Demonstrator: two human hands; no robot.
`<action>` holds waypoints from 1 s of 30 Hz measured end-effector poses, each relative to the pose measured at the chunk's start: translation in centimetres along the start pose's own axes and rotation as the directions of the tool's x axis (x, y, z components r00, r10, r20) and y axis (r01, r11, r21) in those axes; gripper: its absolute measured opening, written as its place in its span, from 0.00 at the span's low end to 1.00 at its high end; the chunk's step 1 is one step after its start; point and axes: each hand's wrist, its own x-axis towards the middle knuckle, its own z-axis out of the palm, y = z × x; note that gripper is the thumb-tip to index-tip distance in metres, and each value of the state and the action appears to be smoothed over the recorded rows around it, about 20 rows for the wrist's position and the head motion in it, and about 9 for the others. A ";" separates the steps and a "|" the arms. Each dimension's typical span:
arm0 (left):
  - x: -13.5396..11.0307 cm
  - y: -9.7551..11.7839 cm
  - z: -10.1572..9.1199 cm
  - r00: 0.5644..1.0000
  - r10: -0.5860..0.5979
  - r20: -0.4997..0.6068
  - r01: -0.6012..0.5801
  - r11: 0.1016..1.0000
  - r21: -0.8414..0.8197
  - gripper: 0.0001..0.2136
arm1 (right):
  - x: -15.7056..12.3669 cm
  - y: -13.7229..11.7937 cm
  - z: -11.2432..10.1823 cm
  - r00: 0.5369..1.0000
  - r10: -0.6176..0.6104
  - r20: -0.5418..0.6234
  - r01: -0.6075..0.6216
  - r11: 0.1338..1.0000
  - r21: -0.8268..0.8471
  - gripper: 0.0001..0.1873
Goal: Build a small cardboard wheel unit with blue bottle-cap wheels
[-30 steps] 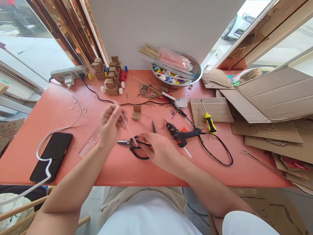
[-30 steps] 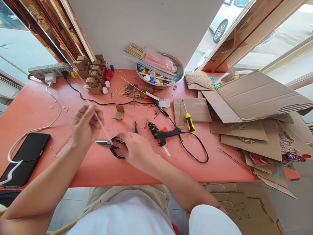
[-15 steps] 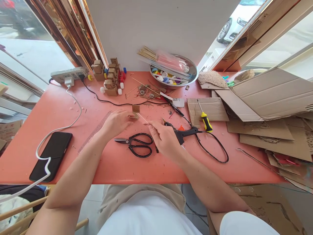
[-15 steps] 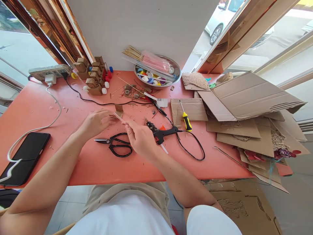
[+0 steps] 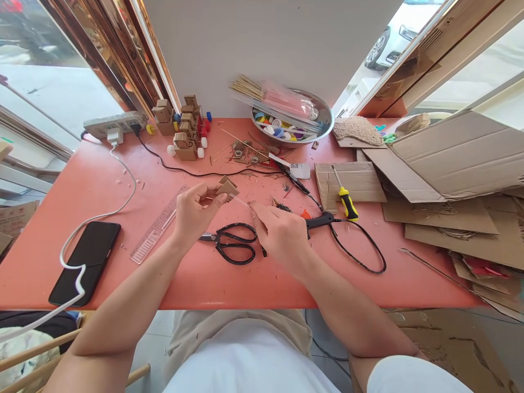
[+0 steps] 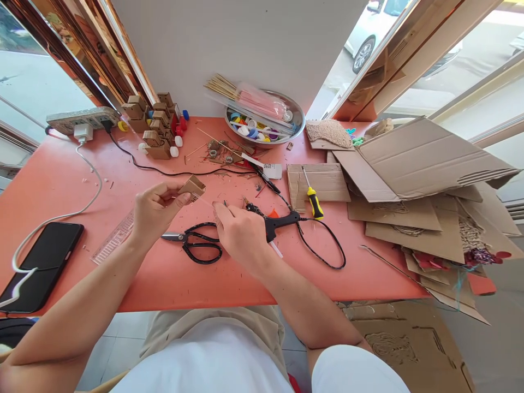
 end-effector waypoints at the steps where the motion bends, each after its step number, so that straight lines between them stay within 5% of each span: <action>1: -0.1 -0.1 0.0 1.000 0.026 -0.008 -0.026 0.999 0.033 0.08 | -0.1 0.1 0.1 0.999 -0.028 -0.026 0.027 0.999 -0.033 0.24; 5: -0.6 -0.6 0.1 0.981 0.188 -0.049 -0.175 0.964 0.201 0.07 | -0.4 0.5 0.8 0.974 -0.159 -0.161 0.132 0.977 -0.169 0.22; 9: -0.9 -0.9 0.0 0.931 0.364 -0.012 -0.334 0.866 0.371 0.07 | -0.6 0.5 1.3 0.957 -0.229 -0.180 0.190 0.959 -0.210 0.21; 14: -1.0 -1.0 -0.1 0.873 0.487 0.032 -0.446 0.769 0.458 0.08 | -0.2 0.4 0.8 0.980 -0.140 -0.139 0.152 0.985 0.084 0.17; 18: -1.1 -0.8 -0.1 0.868 0.495 0.028 -0.454 0.771 0.446 0.09 | 0.2 0.4 0.2 0.992 -0.094 -0.080 0.117 0.922 0.369 0.19; 25: -1.3 -0.7 -0.1 0.893 0.449 0.034 -0.438 0.850 0.294 0.07 | -0.6 0.1 1.1 0.975 -0.114 -0.191 0.146 0.976 0.164 0.19; 28: -1.2 -0.9 -0.1 0.830 0.551 0.088 -0.540 0.752 0.377 0.08 | -0.3 0.0 0.8 0.995 -0.044 -0.087 0.077 0.905 0.418 0.22; 30: -1.2 -1.0 0.1 0.762 0.630 0.149 -0.628 0.663 0.407 0.09 | 0.3 -0.1 0.4 1.000 0.006 0.024 -0.020 0.775 0.631 0.27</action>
